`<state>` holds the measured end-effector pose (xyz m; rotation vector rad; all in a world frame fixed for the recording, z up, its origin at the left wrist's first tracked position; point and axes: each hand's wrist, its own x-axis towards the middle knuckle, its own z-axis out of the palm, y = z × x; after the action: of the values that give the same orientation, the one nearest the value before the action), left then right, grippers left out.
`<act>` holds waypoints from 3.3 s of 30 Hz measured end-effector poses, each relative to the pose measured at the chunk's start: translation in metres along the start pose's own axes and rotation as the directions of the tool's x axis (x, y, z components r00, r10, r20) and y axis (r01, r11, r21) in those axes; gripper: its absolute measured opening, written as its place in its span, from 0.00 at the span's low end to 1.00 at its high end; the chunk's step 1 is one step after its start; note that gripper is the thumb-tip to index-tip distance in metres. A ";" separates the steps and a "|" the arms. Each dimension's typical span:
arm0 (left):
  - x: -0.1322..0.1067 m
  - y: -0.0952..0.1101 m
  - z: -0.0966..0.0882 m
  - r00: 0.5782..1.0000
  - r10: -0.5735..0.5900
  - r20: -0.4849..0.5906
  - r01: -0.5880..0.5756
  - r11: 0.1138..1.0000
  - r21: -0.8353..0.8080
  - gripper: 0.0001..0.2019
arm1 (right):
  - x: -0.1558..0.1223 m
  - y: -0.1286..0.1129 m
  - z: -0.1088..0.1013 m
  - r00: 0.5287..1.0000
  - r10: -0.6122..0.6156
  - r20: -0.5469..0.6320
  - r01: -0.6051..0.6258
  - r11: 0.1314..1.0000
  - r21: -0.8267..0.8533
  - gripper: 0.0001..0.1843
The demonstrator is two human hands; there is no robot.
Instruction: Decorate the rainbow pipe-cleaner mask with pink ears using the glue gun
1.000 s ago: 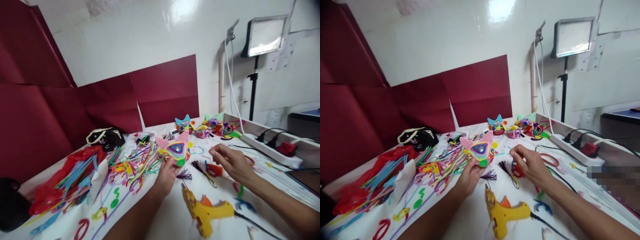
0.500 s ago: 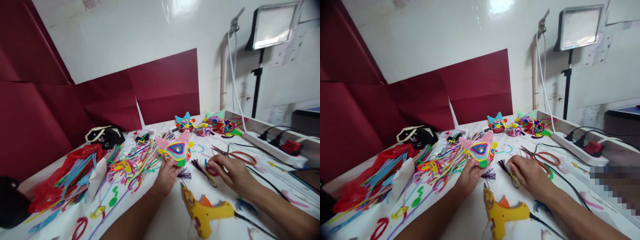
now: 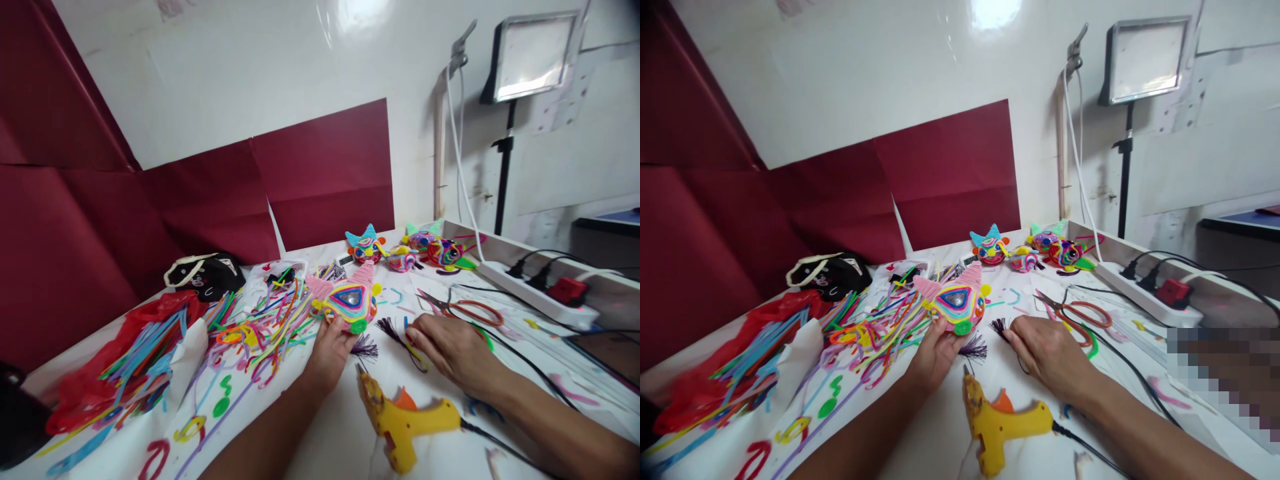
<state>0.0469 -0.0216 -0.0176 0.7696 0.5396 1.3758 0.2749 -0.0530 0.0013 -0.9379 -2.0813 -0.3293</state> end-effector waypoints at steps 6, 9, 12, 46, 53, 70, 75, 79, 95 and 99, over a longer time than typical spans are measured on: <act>0.001 0.002 0.001 1.000 0.007 0.003 -0.007 1.000 0.013 0.31 | -0.003 0.005 0.005 0.999 0.028 0.037 -0.028 1.000 0.003 0.14; 0.002 0.002 0.000 1.000 0.010 -0.006 -0.010 1.000 0.022 0.31 | -0.004 0.011 0.006 0.998 0.066 0.016 -0.066 0.998 0.008 0.14; 0.003 0.003 0.001 1.000 0.016 -0.007 -0.016 1.000 0.011 0.32 | -0.004 0.018 0.006 0.986 0.165 -0.024 -0.164 0.986 0.038 0.13; 0.010 0.006 -0.001 0.997 0.028 -0.072 -0.026 0.999 0.040 0.29 | -0.004 0.027 0.010 0.725 0.270 0.634 -0.315 0.948 -0.043 0.06; 0.008 0.009 0.003 0.998 0.021 -0.061 -0.020 0.999 0.027 0.29 | -0.001 0.038 0.001 0.739 0.319 0.593 -0.402 0.916 0.009 0.07; 0.007 0.010 0.005 0.997 0.002 -0.073 0.001 0.999 0.047 0.31 | -0.004 0.033 0.002 0.613 0.309 0.727 -0.446 0.895 -0.003 0.04; 0.006 0.009 0.005 0.999 0.011 -0.034 -0.010 0.999 0.033 0.31 | -0.004 0.035 0.002 0.664 0.307 0.682 -0.480 0.874 0.075 0.05; 0.007 0.008 0.002 1.000 0.013 -0.003 -0.013 0.999 0.041 0.29 | -0.001 0.034 -0.002 0.710 0.282 0.646 -0.538 0.809 0.237 0.04; 0.008 0.007 0.002 1.000 0.030 -0.003 -0.030 0.999 0.012 0.30 | 0.004 0.027 0.001 0.759 0.307 0.574 -0.640 0.191 0.744 0.18; 0.008 0.007 0.000 1.000 0.010 -0.027 -0.010 1.000 0.022 0.30 | 0.004 0.029 -0.002 0.761 0.350 0.546 -0.621 0.150 0.769 0.17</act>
<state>0.0435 -0.0139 -0.0112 0.7732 0.5737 1.3933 0.2950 -0.0320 0.0035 -0.8180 -1.5265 1.3432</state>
